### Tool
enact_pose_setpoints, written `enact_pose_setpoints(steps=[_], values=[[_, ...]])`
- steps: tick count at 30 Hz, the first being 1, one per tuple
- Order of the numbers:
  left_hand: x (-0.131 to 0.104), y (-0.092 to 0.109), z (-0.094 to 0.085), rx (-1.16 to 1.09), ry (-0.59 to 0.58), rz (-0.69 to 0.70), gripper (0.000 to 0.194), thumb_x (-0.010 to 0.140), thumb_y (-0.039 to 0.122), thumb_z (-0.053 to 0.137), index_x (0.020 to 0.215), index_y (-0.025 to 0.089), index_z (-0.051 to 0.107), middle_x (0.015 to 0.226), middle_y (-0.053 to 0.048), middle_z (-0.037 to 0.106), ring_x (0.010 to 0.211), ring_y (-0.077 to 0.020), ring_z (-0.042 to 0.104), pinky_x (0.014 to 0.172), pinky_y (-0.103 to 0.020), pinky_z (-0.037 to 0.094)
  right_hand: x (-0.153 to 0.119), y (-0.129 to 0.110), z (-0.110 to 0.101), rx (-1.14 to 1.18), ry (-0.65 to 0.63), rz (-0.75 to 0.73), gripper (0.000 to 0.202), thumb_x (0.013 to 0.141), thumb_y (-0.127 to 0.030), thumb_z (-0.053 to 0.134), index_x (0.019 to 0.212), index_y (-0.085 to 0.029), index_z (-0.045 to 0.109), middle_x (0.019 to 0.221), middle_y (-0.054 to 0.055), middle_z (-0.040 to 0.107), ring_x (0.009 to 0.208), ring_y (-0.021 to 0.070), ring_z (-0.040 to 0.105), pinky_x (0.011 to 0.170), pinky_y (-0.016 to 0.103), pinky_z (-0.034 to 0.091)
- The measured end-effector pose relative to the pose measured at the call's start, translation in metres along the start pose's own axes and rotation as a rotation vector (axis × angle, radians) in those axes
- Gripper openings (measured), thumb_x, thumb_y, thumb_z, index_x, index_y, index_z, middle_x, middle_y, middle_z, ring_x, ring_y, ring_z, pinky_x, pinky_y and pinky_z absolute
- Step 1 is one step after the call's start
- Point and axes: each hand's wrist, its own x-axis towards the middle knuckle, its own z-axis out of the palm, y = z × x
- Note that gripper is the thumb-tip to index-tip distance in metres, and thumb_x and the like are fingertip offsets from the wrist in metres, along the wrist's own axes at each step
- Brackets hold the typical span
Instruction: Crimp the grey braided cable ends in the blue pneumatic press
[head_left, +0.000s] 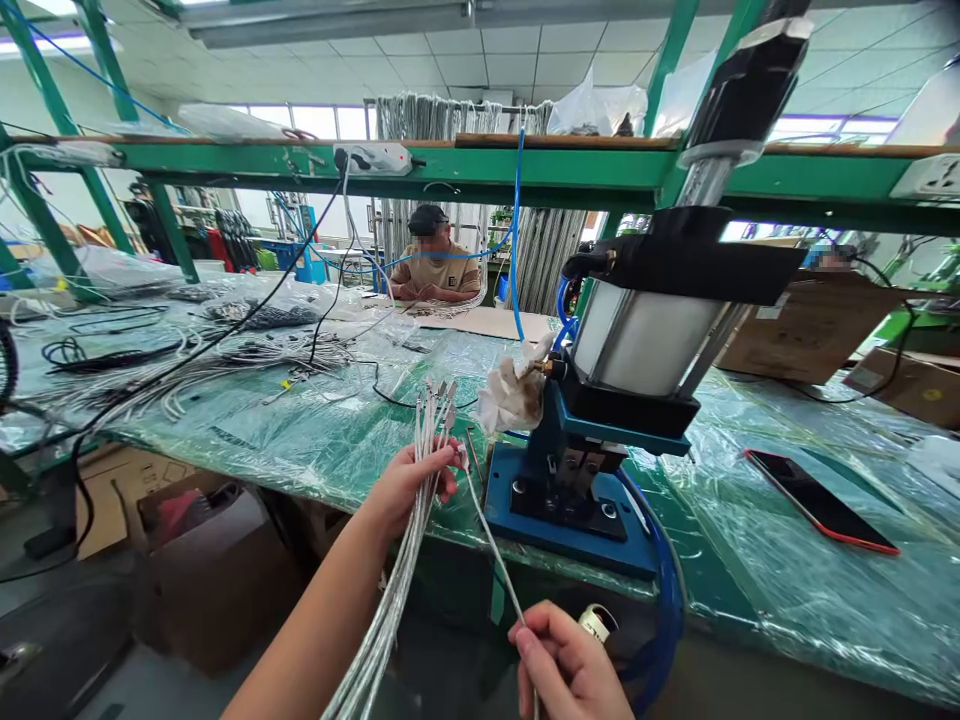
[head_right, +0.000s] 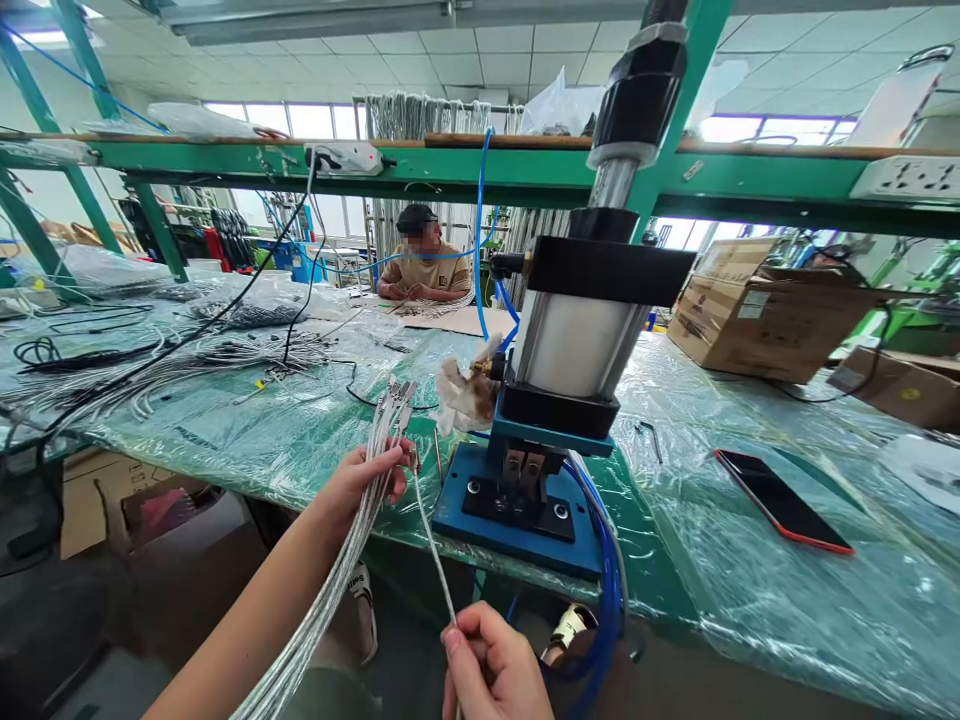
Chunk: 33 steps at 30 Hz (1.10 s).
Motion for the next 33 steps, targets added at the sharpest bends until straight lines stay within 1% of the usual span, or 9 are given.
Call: enact_pose_setpoints(steps=[4, 7, 9, 11, 14, 18, 21, 24, 33], values=[[-0.002, 0.000, 0.004, 0.055, -0.019, -0.024, 0.033, 0.069, 0.037, 0.081, 0.083, 0.013, 0.063, 0.067, -0.002, 0.065, 0.054, -0.0121, 0.059, 0.050, -0.023, 0.046, 0.011, -0.016, 0.001, 0.016, -0.021, -0.052, 0.053, 0.080, -0.068, 0.058, 0.087, -0.015, 0.063, 0.056, 0.003, 0.060, 0.046, 0.0113, 0.045, 0.047, 0.024, 0.031], [-0.002, -0.002, 0.003, 0.097, -0.038, -0.031, 0.032, 0.069, 0.037, 0.081, 0.081, 0.013, 0.064, 0.066, -0.002, 0.066, 0.053, -0.0115, 0.059, 0.052, -0.023, 0.046, 0.028, -0.040, 0.008, -0.033, 0.022, -0.173, 0.046, 0.085, -0.059, 0.059, 0.095, -0.015, 0.066, 0.066, 0.005, 0.064, 0.061, 0.0156, 0.056, 0.059, 0.027, 0.041], [-0.002, -0.003, 0.003, 0.147, -0.072, -0.045, 0.031, 0.069, 0.037, 0.081, 0.080, 0.013, 0.065, 0.065, -0.002, 0.067, 0.052, -0.0110, 0.059, 0.053, -0.023, 0.045, 0.042, -0.056, 0.013, -0.098, 0.043, -0.235, 0.039, 0.087, -0.054, 0.059, 0.093, -0.016, 0.067, 0.067, 0.004, 0.065, 0.065, 0.0165, 0.058, 0.062, 0.027, 0.042], [-0.003, -0.004, 0.003, 0.195, -0.110, -0.057, 0.030, 0.070, 0.037, 0.080, 0.078, 0.012, 0.064, 0.064, -0.003, 0.067, 0.051, -0.0110, 0.059, 0.053, -0.023, 0.044, 0.051, -0.066, 0.016, -0.172, 0.039, -0.263, 0.037, 0.088, -0.052, 0.058, 0.081, -0.017, 0.067, 0.059, 0.002, 0.062, 0.058, 0.0144, 0.055, 0.056, 0.025, 0.039], [-0.003, -0.004, 0.003, 0.217, -0.116, -0.051, 0.029, 0.074, 0.038, 0.077, 0.078, 0.013, 0.063, 0.064, -0.002, 0.066, 0.052, -0.0114, 0.059, 0.052, -0.022, 0.043, 0.050, -0.067, 0.015, -0.096, 0.029, -0.192, 0.041, 0.089, -0.054, 0.054, 0.071, -0.017, 0.060, 0.051, 0.000, 0.059, 0.042, 0.0090, 0.043, 0.044, 0.022, 0.030], [-0.002, -0.004, 0.002, 0.224, -0.091, -0.047, 0.026, 0.077, 0.037, 0.075, 0.080, 0.014, 0.062, 0.064, -0.001, 0.065, 0.052, -0.0110, 0.058, 0.052, -0.022, 0.042, 0.027, -0.055, -0.001, 0.296, 0.104, -0.027, 0.042, 0.087, -0.057, 0.055, 0.075, -0.017, 0.055, 0.051, 0.000, 0.062, 0.030, 0.0045, 0.034, 0.033, 0.017, 0.021], [-0.001, -0.004, 0.001, 0.239, -0.108, -0.058, 0.026, 0.077, 0.036, 0.075, 0.080, 0.014, 0.063, 0.065, -0.001, 0.065, 0.053, -0.0114, 0.058, 0.054, -0.023, 0.043, 0.016, -0.056, -0.016, 0.492, 0.162, 0.021, 0.037, 0.084, -0.051, 0.062, 0.073, -0.016, 0.055, 0.048, -0.001, 0.060, 0.028, 0.0040, 0.034, 0.030, 0.015, 0.023], [-0.001, -0.003, 0.001, 0.247, -0.110, -0.054, 0.024, 0.078, 0.036, 0.074, 0.081, 0.014, 0.063, 0.067, -0.001, 0.066, 0.055, -0.0116, 0.059, 0.055, -0.023, 0.044, 0.018, -0.063, -0.025, 0.585, 0.132, 0.046, 0.033, 0.082, -0.045, 0.065, 0.070, -0.015, 0.057, 0.046, -0.001, 0.059, 0.026, 0.0047, 0.034, 0.027, 0.016, 0.027], [-0.004, -0.001, 0.004, 0.259, -0.073, -0.044, 0.023, 0.077, 0.035, 0.075, 0.081, 0.015, 0.064, 0.067, -0.001, 0.066, 0.055, -0.0113, 0.059, 0.055, -0.021, 0.044, 0.027, -0.074, -0.026, 0.771, 0.083, 0.145, 0.027, 0.080, -0.037, 0.066, 0.068, -0.014, 0.062, 0.046, -0.003, 0.056, 0.026, 0.0032, 0.030, 0.024, 0.015, 0.032]])
